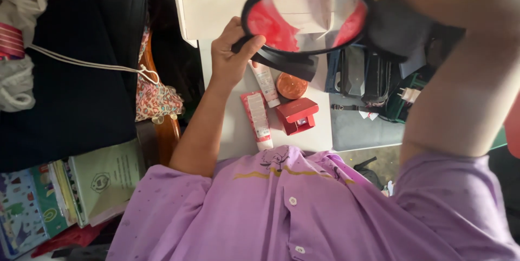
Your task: Organizing and cleaning various electronic accessories and items on a desk.
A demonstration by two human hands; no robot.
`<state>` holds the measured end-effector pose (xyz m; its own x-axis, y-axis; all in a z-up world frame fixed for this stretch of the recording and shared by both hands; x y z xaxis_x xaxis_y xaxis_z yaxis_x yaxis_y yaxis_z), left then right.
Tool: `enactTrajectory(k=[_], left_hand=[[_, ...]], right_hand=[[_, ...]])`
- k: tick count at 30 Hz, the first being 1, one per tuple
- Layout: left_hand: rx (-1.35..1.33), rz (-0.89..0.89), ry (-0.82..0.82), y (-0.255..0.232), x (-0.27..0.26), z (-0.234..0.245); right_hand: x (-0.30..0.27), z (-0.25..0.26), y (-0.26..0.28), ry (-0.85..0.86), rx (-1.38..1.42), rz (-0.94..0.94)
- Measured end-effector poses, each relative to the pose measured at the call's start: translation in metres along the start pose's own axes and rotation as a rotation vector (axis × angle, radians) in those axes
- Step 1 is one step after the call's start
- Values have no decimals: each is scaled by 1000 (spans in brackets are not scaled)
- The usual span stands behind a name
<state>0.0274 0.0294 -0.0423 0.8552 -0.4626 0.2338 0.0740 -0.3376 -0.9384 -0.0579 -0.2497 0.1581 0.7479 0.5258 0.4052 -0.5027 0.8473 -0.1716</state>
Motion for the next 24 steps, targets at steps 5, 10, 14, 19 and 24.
enactTrajectory(k=[5, 10, 14, 19, 24], left_hand=[[-67, -56, -103, 9, 0, 19], [-58, -59, -160, 7, 9, 33], [13, -125, -179, 6, 13, 41], [-91, -26, -217, 61, 10, 71], [-92, 1, -197, 64, 11, 79]], right_hand=[[-32, -1, -8, 53, 858, -1205], [-3, -50, 19, -67, 847, -435], [1, -123, 27, -155, 680, -181], [22, -145, 29, -128, 796, -340], [40, -129, 19, -62, 578, -180]])
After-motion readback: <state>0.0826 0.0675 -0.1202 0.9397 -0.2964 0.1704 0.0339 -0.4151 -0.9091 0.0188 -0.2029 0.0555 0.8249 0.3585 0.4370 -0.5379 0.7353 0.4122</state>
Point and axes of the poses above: each hand's wrist, its own x-axis towards the middle knuckle, its own z-axis out of the back of the hand, y = z × x, the point moved 2 cm from there along x, towards the middle knuckle, and after that the axes turned 3 degrees about z, right-handed, at the moved point
